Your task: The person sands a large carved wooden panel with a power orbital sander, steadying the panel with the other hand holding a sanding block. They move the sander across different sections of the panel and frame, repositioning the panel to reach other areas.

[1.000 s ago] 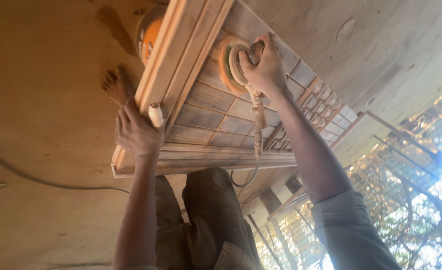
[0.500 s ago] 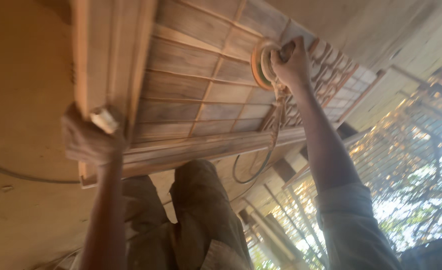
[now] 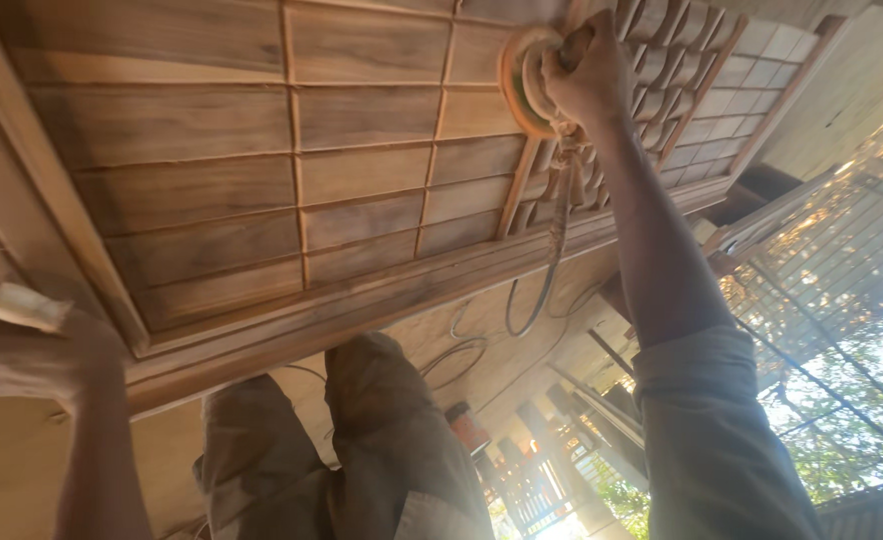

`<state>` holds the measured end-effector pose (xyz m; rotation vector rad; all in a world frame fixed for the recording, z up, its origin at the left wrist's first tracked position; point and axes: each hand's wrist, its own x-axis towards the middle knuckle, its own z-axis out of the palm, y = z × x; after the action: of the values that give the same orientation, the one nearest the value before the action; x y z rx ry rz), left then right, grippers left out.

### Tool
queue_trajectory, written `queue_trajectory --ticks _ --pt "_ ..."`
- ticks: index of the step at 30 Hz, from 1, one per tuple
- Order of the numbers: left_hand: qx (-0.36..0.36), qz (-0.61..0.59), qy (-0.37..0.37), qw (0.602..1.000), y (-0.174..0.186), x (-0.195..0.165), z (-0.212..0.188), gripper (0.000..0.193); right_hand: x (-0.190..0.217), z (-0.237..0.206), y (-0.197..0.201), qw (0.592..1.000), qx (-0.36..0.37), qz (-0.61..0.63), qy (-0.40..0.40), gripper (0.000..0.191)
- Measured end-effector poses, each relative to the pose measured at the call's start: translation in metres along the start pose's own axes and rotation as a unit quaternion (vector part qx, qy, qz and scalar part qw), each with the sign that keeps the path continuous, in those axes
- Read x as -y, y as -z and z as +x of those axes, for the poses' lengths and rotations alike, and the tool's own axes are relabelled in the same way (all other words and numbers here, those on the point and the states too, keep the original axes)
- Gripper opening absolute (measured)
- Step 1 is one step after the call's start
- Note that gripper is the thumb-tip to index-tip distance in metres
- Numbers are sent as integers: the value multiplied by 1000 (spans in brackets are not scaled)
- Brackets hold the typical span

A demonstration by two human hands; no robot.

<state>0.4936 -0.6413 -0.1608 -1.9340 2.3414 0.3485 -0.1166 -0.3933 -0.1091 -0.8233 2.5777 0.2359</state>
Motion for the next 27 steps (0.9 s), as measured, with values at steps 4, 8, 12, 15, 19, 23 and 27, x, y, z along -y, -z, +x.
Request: queue_trajectory --ticks 4,8,12,15,19,23,27 --pt "30 5 19 999 -24 22 -12 18 -14 -5 -3 999 16 45 -7 54" --pt "27 -52 3 998 -30 26 -15 17 -6 -10 -5 1000 -11 22 -4 55" --pt "-59 61 -82 993 -20 18 -13 18 10 -14 -3 998 -6 32 48 52" --pt "-69 41 -123 989 -10 7 -5 29 33 -17 -4 993 23 93 61 48" --pt "-28 -62 -7 998 -8 -5 6 38 91 -19 -6 969 -29 101 224 43" --pt "-86 -11 -41 995 -14 -10 14 47 173 -23 -2 963 -16 73 259 40" --pt "-77 -43 1 996 -11 -13 18 47 270 -30 -7 933 -76 67 346 43"
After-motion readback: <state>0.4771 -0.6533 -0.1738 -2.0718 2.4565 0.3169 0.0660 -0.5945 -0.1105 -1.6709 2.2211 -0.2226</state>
